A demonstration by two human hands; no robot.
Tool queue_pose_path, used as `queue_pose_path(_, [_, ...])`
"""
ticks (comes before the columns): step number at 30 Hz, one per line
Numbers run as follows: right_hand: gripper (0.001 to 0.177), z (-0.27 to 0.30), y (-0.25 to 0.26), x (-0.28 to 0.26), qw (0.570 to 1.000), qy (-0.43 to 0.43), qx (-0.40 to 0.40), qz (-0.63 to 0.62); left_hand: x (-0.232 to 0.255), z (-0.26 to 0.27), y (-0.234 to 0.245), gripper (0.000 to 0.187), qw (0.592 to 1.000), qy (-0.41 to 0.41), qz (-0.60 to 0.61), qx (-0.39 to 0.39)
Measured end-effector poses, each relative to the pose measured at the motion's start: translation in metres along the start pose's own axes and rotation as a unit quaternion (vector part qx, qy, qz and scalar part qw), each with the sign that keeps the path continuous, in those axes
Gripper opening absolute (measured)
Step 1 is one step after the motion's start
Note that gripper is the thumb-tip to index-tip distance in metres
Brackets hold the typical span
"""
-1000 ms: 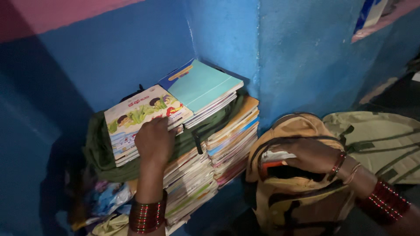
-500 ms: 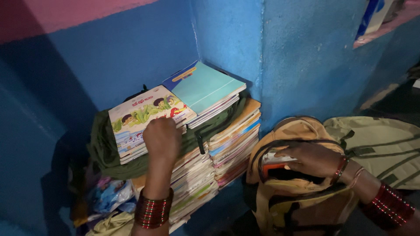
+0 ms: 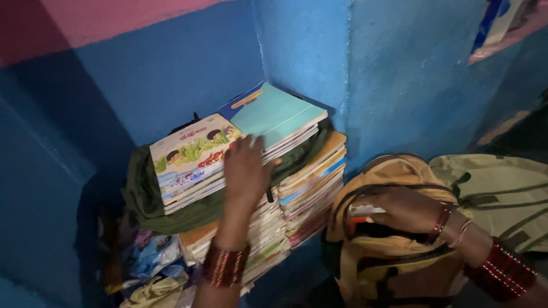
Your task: The person organizes a stack of books and notebooks, including a small slate, and places them into a yellow backpack one by one.
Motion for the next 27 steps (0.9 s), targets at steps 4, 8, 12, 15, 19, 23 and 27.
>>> queue_pose_path(4, [0.044, -0.002, 0.004, -0.016, 1.0, 0.001, 0.004, 0.018, 0.018, -0.011, -0.043, 0.049, 0.999, 0.025, -0.026, -0.004])
queue_pose_path(8, [0.038, 0.0, 0.001, -0.017, 0.999, 0.024, -0.023, 0.012, 0.014, -0.018, -0.061, 0.029, 0.995, 0.061, -0.057, -0.051])
queue_pose_path(12, [0.044, 0.005, 0.004, -0.017, 0.992, 0.113, 0.032, -0.04, 0.009, -0.019, -0.053, 0.022, 0.996, 0.061, -0.017, -0.059])
queue_pose_path(15, [0.05, 0.008, 0.0, -0.003, 0.999, 0.046, 0.002, -0.017, 0.01, -0.018, -0.054, 0.019, 0.997, 0.054, -0.003, -0.059])
queue_pose_path(19, [0.054, 0.016, 0.008, -0.001, 0.998, 0.054, 0.019, -0.014, 0.02, -0.015, -0.048, 0.026, 0.998, 0.012, 0.015, 0.054])
queue_pose_path(23, [0.056, 0.016, 0.007, 0.022, 0.998, -0.024, 0.008, 0.057, 0.026, -0.011, -0.044, 0.013, 1.0, 0.023, 0.006, -0.01])
queue_pose_path(27, [0.056, 0.003, 0.004, 0.061, 0.988, -0.127, 0.093, 0.006, 0.083, 0.006, -0.021, 0.016, 0.999, -0.033, 0.021, -0.034])
Point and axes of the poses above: each hand's wrist, its own z-axis away from the middle knuckle, its own y-axis out of the back of the hand, x = y × z, the point moved 6 cm from there along -z, towards the middle knuckle, and after that the axes turned 7 degrees about x, right-handed, at the moved point
